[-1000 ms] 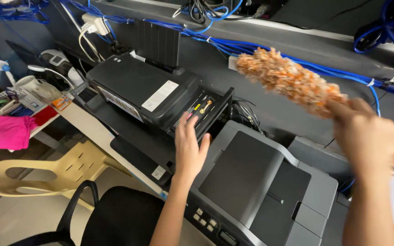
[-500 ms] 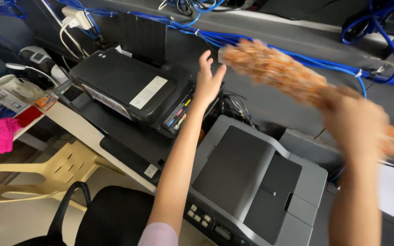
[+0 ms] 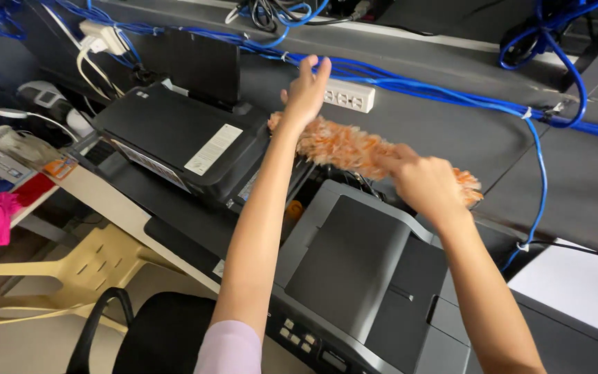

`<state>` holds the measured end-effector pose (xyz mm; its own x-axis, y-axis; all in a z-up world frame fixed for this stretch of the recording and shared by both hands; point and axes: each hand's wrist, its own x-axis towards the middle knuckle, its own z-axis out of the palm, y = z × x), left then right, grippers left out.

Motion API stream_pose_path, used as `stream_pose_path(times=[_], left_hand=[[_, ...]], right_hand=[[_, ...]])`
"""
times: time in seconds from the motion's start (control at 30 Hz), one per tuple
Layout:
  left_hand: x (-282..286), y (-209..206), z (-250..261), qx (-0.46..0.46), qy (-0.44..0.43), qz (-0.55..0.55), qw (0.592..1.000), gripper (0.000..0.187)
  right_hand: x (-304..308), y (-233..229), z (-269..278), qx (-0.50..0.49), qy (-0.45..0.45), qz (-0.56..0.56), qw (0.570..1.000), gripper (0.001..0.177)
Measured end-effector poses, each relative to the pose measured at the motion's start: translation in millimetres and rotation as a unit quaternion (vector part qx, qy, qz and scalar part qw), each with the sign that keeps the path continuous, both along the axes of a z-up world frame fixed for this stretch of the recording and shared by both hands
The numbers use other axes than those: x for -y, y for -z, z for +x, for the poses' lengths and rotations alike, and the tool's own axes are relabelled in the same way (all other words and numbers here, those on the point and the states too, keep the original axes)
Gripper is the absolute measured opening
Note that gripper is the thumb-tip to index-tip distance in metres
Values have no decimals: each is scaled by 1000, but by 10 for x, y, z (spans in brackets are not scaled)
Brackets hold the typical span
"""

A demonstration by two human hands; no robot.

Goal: The person uses a fluffy duster to clean the surfaces of several printers and a computer desk. They wipe the tops, sides, and open scanner lids of the machines, moving from one device to another on the desk.

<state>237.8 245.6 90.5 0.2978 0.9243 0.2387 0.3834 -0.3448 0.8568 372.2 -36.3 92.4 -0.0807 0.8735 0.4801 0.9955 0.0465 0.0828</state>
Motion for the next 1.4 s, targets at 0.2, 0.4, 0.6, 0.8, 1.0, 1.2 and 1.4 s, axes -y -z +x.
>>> stream_pose_path(times=[0.2, 0.4, 0.6, 0.8, 1.0, 1.2, 1.4], left_hand=[[193, 151, -164, -31, 0, 92, 995, 60], [636, 91, -817, -7, -11, 178, 984, 51], [1420, 144, -1826, -118, -84, 188, 971, 49], [1848, 484, -2339, -99, -150, 162, 970, 45], [1964, 907, -2497, 20, -144, 224, 964, 37], [2180, 744, -2441, 84, -169, 117, 975, 56], [2032, 716, -2367, -37, -188, 268, 944, 67]], right_hand=[[102, 148, 513, -98, 46, 82, 991, 35], [225, 238, 423, -153, 5, 78, 985, 41], [107, 868, 253, 87, 65, -184, 977, 17], [302, 270, -121, -148, -58, -7, 987, 34], [475, 149, -359, -255, -197, -83, 943, 43], [248, 188, -425, -274, -192, 21, 942, 26], [-523, 417, -560, -150, -119, 78, 978, 33]])
